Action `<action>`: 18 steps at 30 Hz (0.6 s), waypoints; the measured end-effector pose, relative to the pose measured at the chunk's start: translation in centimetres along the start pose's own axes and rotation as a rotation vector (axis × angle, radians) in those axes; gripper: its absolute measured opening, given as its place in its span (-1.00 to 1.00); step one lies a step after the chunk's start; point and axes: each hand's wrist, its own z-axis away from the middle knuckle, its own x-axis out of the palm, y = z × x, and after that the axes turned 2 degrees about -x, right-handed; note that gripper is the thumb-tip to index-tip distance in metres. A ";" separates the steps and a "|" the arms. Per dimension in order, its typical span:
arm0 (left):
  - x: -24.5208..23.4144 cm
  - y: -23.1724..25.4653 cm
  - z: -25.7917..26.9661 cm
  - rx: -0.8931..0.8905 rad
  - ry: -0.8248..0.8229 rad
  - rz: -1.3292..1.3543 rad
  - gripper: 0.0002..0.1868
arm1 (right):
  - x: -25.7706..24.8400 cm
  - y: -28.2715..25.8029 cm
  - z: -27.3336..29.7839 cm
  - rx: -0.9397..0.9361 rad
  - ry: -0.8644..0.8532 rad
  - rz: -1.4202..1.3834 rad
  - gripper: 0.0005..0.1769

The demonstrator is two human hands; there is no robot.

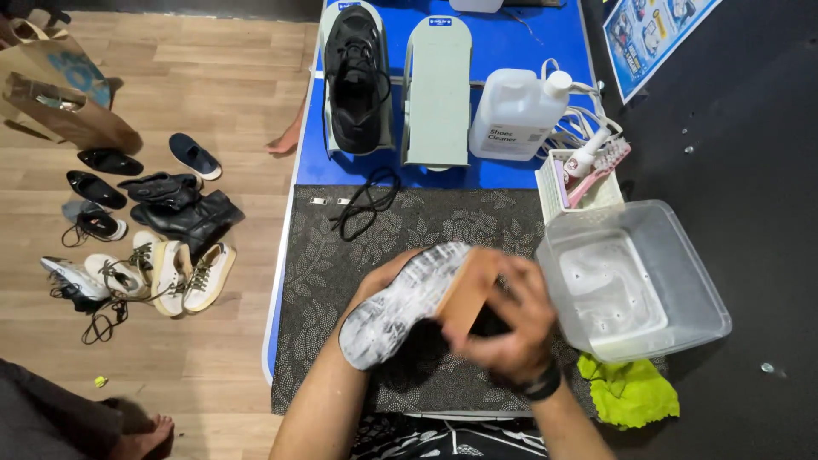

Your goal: Cleaning a black sneaker using a brush and cleaning solution at a service counter

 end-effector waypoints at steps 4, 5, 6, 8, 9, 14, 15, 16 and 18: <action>0.4 -0.9 -0.3 -0.039 -0.021 0.054 -0.61 | -0.1 1.5 0.8 0.158 0.038 0.112 -0.15; 0.4 -0.9 -0.5 -0.046 -0.028 0.068 -0.61 | -0.3 0.7 0.3 0.127 -0.007 0.115 -0.07; 0.5 -1.1 -0.6 -0.046 -0.028 0.069 -0.61 | -0.5 -0.5 -0.5 0.126 -0.007 0.116 -0.07; 0.8 -1.7 -0.6 -0.081 -0.040 0.107 -0.63 | -0.9 -3.2 -1.9 -0.037 -0.112 -0.075 -0.12; 1.1 -2.2 -0.5 -0.087 -0.042 0.108 -0.63 | -0.7 -2.1 -1.3 -0.031 -0.114 -0.074 -0.12; 1.2 5.0 -8.7 -0.130 -0.065 0.183 -0.65 | 1.3 2.5 -1.2 0.249 0.113 0.206 -0.34; 1.3 4.7 -8.7 -0.123 -0.064 0.184 -0.65 | 1.1 1.4 -1.2 0.243 0.114 0.205 -0.34; 1.3 4.5 -8.8 -0.132 -0.069 0.197 -0.66 | 1.0 0.4 -1.3 0.193 0.058 0.178 -0.29; 1.7 4.8 -8.1 -0.143 -0.077 0.212 -0.67 | 0.8 -1.5 -1.6 0.144 0.001 0.153 -0.23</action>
